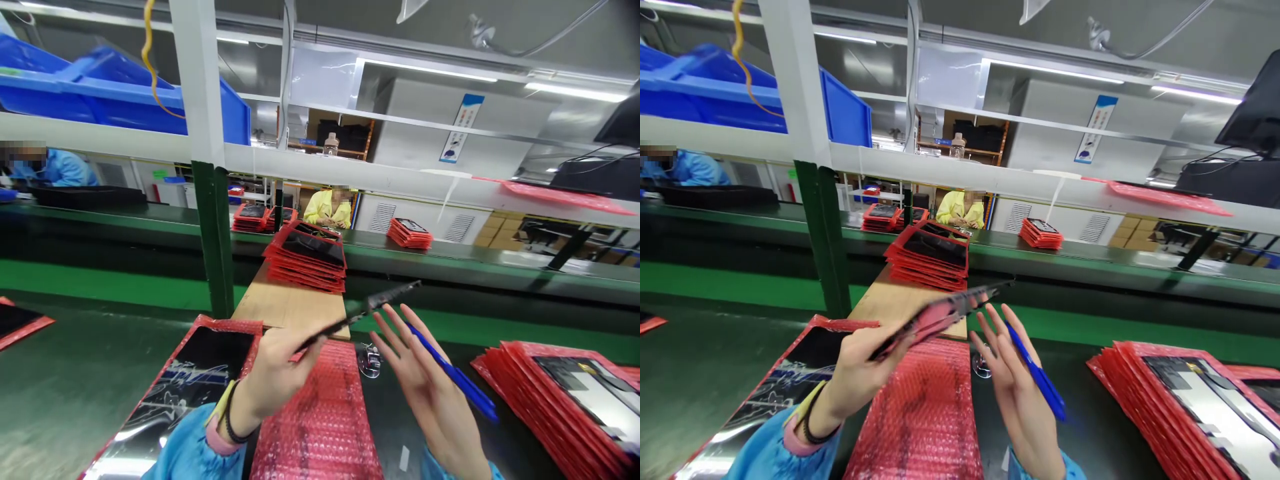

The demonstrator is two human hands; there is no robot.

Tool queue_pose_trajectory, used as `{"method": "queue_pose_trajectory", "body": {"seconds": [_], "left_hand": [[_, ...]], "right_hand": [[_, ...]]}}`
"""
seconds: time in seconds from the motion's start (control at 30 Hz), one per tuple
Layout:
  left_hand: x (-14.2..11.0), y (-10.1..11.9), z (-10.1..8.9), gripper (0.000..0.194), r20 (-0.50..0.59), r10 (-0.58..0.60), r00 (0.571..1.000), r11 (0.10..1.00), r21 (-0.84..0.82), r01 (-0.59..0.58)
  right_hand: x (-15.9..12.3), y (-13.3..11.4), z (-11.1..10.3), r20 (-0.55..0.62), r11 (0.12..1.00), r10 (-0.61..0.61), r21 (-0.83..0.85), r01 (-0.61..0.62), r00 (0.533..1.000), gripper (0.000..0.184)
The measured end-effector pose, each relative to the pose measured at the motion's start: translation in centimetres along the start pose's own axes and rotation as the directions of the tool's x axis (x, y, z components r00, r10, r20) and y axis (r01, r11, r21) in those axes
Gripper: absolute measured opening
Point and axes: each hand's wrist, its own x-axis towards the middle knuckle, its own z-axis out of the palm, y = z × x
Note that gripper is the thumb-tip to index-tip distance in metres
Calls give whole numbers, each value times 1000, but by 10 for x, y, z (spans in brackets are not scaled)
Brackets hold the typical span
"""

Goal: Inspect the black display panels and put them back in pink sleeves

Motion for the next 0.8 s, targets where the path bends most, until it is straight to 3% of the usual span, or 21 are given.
{"method": "queue_pose_trajectory", "body": {"seconds": [0.07, 0.17, 0.23, 0.33, 0.43, 0.5, 0.6, 0.67, 0.73, 0.77, 0.8], "left_hand": [[-1, -7, 3, 46, 81, 285, 955, 953, 85, -292], [0, -15, 5, 40, 218, 455, 864, 850, 184, -494], [3, -14, 6, 35, 269, 489, 830, 809, 216, -547], [6, -3, 8, 31, 286, 474, 833, 819, 204, -536], [4, 16, 11, 25, 282, 483, 829, 857, 43, -513], [1, 27, 11, 15, 250, 503, 827, 862, -83, -499], [-2, 36, 7, 15, 250, 441, 862, 896, -174, -409], [-3, 37, 4, 15, 238, 323, 916, 942, -176, -286], [-3, 34, 2, 11, 165, 99, 981, 989, -129, -78], [-3, 31, 2, 9, 130, -53, 990, 992, -109, 67], [-3, 27, 2, 10, 119, -215, 969, 968, -109, 228]], "right_hand": [[-4, 1, 2, 106, 979, 131, 140, -145, 986, 47], [-10, 0, 5, 148, 953, 225, 170, -249, 963, 44], [-13, 0, 6, 125, 962, 199, 163, -218, 972, 34], [-16, 3, 3, 76, 966, 180, 176, -191, 981, 29], [-18, 13, -6, 19, 965, 157, 208, -158, 987, 32], [-20, 20, -12, 47, 974, 114, 190, -121, 992, 43], [-23, 26, -17, 118, 989, 55, 133, -71, 991, 54], [-25, 27, -16, 118, 993, 28, 113, -41, 993, 61], [-28, 24, -12, 82, 993, 22, 110, -31, 996, 69], [-29, 22, -10, 60, 993, 27, 110, -33, 998, 73], [-31, 19, -7, 34, 993, 34, 111, -37, 999, 75]]}}
